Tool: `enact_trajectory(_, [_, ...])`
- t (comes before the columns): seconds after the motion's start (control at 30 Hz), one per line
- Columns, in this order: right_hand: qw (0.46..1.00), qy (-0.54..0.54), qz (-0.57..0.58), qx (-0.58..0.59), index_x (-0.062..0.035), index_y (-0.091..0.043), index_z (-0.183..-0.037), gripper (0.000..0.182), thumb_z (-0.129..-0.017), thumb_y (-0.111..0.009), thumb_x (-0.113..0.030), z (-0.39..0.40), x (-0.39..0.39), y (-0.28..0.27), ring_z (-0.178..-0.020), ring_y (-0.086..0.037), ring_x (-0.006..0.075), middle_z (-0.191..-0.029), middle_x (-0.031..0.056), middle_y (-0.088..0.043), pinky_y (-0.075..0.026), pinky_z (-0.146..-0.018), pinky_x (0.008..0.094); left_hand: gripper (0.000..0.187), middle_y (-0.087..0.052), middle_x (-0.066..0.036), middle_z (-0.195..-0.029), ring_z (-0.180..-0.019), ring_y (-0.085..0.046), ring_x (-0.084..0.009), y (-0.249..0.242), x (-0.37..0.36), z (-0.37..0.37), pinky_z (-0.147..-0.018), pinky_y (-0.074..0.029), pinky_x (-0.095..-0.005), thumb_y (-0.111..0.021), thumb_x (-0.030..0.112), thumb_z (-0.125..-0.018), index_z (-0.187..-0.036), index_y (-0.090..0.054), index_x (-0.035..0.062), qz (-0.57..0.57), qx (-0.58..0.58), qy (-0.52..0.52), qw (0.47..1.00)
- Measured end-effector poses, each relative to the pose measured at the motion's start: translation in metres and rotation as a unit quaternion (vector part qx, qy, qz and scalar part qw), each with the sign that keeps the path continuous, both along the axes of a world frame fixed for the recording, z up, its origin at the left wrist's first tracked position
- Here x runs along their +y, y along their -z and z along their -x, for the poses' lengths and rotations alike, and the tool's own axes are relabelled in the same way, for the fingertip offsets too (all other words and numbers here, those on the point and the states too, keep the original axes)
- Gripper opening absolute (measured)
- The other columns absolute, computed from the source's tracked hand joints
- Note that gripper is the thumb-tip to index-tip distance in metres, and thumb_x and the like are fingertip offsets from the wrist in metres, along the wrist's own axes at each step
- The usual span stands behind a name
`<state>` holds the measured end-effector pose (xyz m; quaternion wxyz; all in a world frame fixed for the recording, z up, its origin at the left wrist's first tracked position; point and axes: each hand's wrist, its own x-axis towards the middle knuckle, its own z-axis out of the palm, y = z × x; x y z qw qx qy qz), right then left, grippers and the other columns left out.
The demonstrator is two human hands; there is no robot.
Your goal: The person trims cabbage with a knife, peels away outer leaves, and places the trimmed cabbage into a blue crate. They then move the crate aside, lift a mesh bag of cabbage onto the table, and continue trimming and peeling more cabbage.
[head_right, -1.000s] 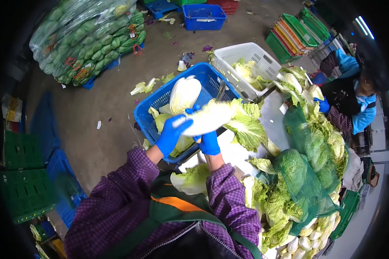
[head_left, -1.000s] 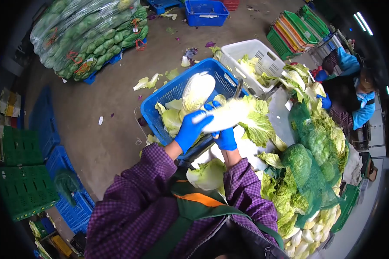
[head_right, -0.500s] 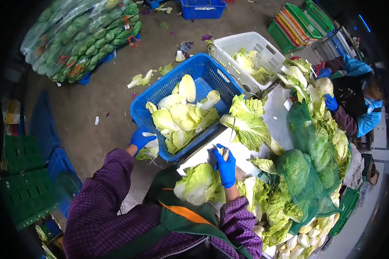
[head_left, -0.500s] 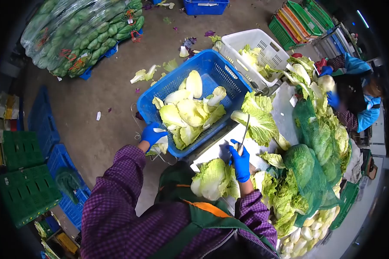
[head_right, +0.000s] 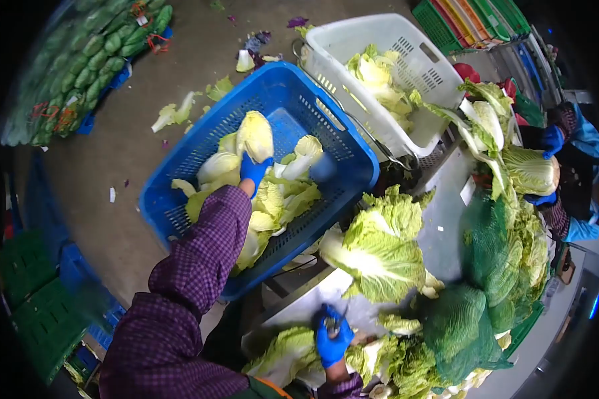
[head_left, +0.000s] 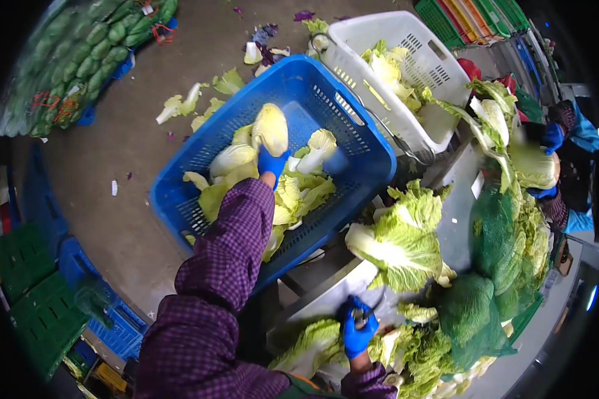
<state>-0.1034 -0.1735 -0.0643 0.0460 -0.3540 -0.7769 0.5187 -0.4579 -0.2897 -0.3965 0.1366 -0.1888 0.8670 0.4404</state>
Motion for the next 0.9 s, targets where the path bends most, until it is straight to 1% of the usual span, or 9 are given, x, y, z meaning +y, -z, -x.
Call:
enact_trajectory(0.2, [0.998, -0.004, -0.057, -0.004, 0.0036, -0.06, -0.096, 0.017, -0.081, -0.059, -0.005, -0.018, 0.003, 0.007, -0.082, -0.061, 0.0232, -0.091, 0.0158, -0.064, -0.048, -0.081, 0.036, 0.123, -0.037, -0.023, -0.137, -0.124, -0.041, -0.0328, 0.042, 0.035, 0.057, -0.099, -0.04, -0.04, -0.081, 0.06, -0.043, -0.135, -0.029, -0.0026, 0.163, -0.046, -0.119, 0.978])
enact_trajectory(0.27, [0.997, 0.065, 0.015, -0.023, 0.0036, -0.062, -0.086, 0.034, -0.082, -0.063, -0.03, -0.007, -0.001, 0.0, -0.076, -0.061, 0.0229, -0.079, 0.0113, -0.063, -0.047, -0.086, 0.0434, 0.115, -0.042, -0.023, -0.133, -0.121, -0.045, -0.0323, 0.053, 0.034, 0.062, -0.095, -0.043, -0.0401, -0.081, 0.057, -0.046, -0.134, -0.034, -0.0012, 0.179, 0.02, -0.151, 0.972])
enact_trajectory(0.4, [0.996, 0.037, -0.057, -0.049, 0.0034, -0.062, -0.085, 0.03, -0.083, -0.062, -0.026, -0.027, 0.003, 0.009, -0.073, -0.061, 0.0211, -0.077, 0.0101, -0.063, -0.048, -0.084, 0.0406, 0.08, -0.06, -0.016, -0.112, -0.101, -0.06, -0.0296, 0.051, 0.022, 0.046, -0.085, -0.05, -0.0391, -0.082, 0.04, -0.057, -0.118, -0.053, -0.0009, 0.077, -0.135, -0.108, 0.982])
enact_trajectory(0.43, [0.997, 0.002, -0.067, -0.021, 0.0009, -0.061, -0.086, 0.018, -0.079, -0.062, -0.016, -0.02, 0.005, 0.01, -0.077, -0.063, 0.0247, -0.08, 0.0126, -0.064, -0.05, -0.075, 0.035, 0.07, -0.061, -0.013, -0.11, -0.099, -0.06, -0.027, 0.061, 0.016, 0.033, -0.084, -0.05, -0.038, -0.079, 0.033, -0.063, -0.118, -0.054, -0.0006, -0.133, -0.002, -0.107, 0.985])
enact_trajectory(0.47, [0.998, 0.004, -0.058, -0.026, 0.002, -0.062, -0.089, 0.018, -0.078, -0.062, -0.013, -0.025, 0.006, 0.01, -0.081, -0.064, 0.0266, -0.084, 0.0145, -0.065, -0.05, -0.077, 0.0352, 0.06, -0.061, -0.01, -0.109, -0.097, -0.061, -0.0243, 0.057, 0.008, 0.024, -0.083, -0.05, -0.037, -0.077, 0.026, -0.069, -0.117, -0.054, -0.0002, -0.337, 0.134, -0.096, 0.927])
enact_trajectory(0.5, [0.998, 0.034, -0.046, -0.033, 0.0023, -0.063, -0.091, 0.019, -0.077, -0.062, -0.01, -0.022, 0.002, 0.01, -0.084, -0.064, 0.0274, -0.087, 0.0159, -0.066, -0.05, -0.078, 0.0353, 0.048, -0.06, -0.007, -0.11, -0.101, -0.058, -0.02, 0.008, 0.001, 0.013, -0.085, -0.05, -0.0347, -0.071, 0.014, -0.075, -0.119, -0.054, 0.0009, -0.449, -0.015, -0.108, 0.887])
enact_trajectory(0.67, [0.995, 0.03, -0.093, -0.028, 0.0023, -0.062, -0.103, 0.023, -0.081, -0.059, -0.004, 0.065, -0.004, -0.005, -0.092, -0.062, 0.0214, -0.098, 0.0154, -0.065, -0.047, -0.083, 0.0325, 0.058, -0.055, -0.012, -0.121, -0.111, -0.052, -0.0278, -0.127, -0.039, -0.035, -0.093, -0.043, -0.0452, -0.057, 0.046, -0.083, -0.126, -0.048, 0.0088, -0.792, -0.256, -0.187, 0.522])
enact_trajectory(0.83, [0.984, 0.078, 0.144, 0.065, -0.0021, -0.056, -0.08, 0.016, -0.083, -0.066, -0.014, 0.176, -0.017, -0.031, -0.056, -0.047, 0.0079, -0.068, -0.0002, -0.053, -0.037, -0.051, 0.0242, 0.067, -0.054, -0.011, -0.12, -0.111, -0.051, -0.029, -0.253, -0.065, -0.059, -0.092, -0.043, -0.0445, -0.058, 0.057, -0.077, -0.125, -0.048, 0.0113, -0.828, -0.296, -0.192, 0.435])
enact_trajectory(0.9, [0.98, 0.044, 0.179, 0.071, -0.0014, -0.061, -0.094, 0.019, -0.082, -0.068, -0.014, 0.177, -0.019, -0.056, -0.058, -0.05, 0.0077, -0.076, 0.0007, -0.059, -0.04, -0.053, 0.0222, 0.064, -0.053, -0.011, -0.122, -0.113, -0.05, -0.0272, -0.291, -0.071, -0.066, -0.094, -0.043, -0.0429, -0.057, 0.055, -0.08, -0.127, -0.047, 0.013, -0.842, -0.294, -0.155, 0.426])
